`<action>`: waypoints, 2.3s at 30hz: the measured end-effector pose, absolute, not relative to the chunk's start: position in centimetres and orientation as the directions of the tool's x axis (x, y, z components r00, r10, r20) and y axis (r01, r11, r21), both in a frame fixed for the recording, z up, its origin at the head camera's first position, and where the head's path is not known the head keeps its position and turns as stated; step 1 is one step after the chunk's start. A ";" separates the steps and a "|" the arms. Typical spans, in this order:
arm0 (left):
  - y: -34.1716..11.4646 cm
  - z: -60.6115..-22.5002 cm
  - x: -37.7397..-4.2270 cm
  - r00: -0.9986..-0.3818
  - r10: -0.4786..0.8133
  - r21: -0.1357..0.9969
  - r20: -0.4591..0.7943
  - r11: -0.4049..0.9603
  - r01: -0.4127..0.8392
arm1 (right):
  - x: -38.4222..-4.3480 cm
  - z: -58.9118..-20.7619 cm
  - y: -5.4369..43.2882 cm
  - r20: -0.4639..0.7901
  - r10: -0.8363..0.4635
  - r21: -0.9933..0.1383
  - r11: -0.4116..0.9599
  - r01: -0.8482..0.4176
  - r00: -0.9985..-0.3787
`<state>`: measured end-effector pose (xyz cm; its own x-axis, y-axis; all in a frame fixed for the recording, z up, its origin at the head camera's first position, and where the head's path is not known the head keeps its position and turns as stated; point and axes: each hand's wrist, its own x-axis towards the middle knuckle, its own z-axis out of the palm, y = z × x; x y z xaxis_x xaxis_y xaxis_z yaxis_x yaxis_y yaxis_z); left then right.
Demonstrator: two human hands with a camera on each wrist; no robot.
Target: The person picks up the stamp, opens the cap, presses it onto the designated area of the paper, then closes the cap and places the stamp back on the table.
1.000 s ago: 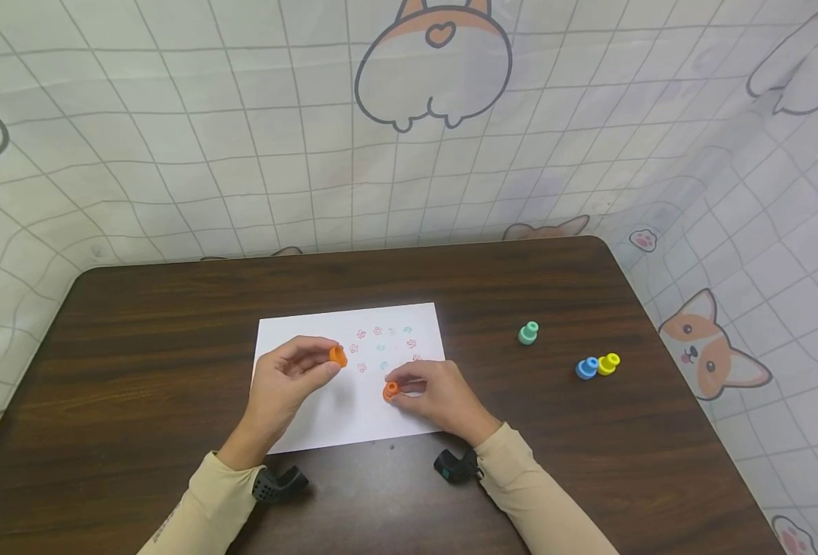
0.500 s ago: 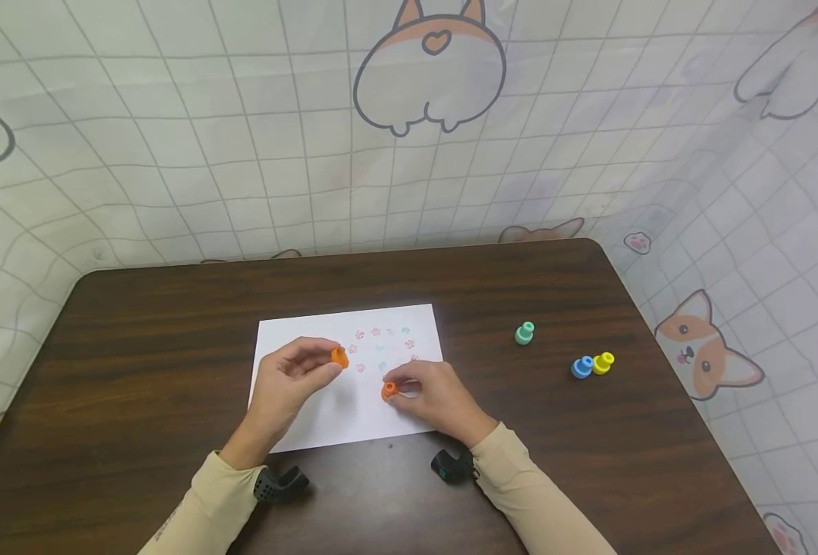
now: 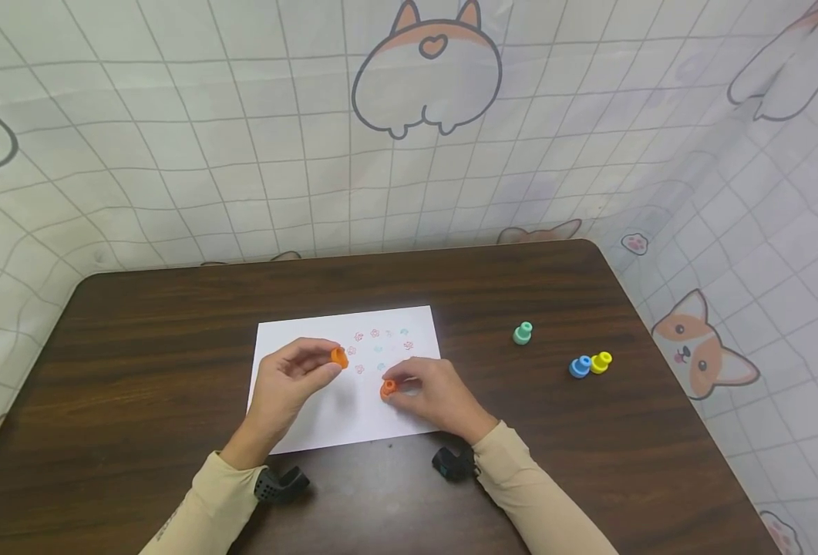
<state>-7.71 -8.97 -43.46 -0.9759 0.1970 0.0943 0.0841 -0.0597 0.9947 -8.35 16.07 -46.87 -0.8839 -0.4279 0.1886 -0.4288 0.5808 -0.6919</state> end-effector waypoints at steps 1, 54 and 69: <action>-9.0 -43.5 -7.7 -0.976 0.195 0.995 0.093 -0.058 0.083 | -8.4 -46.7 16.1 0.193 -0.423 -0.700 0.572 -0.427 -0.885; -9.6 -42.4 -7.5 -0.969 0.199 0.988 0.145 -0.080 0.132 | -8.8 -38.4 13.4 0.422 -0.281 -0.866 0.157 -0.474 -0.862; -9.5 -42.9 -7.6 -0.968 0.204 0.988 0.145 -0.075 0.132 | -8.5 -39.9 12.6 0.383 -0.316 -0.895 0.106 -0.433 -0.868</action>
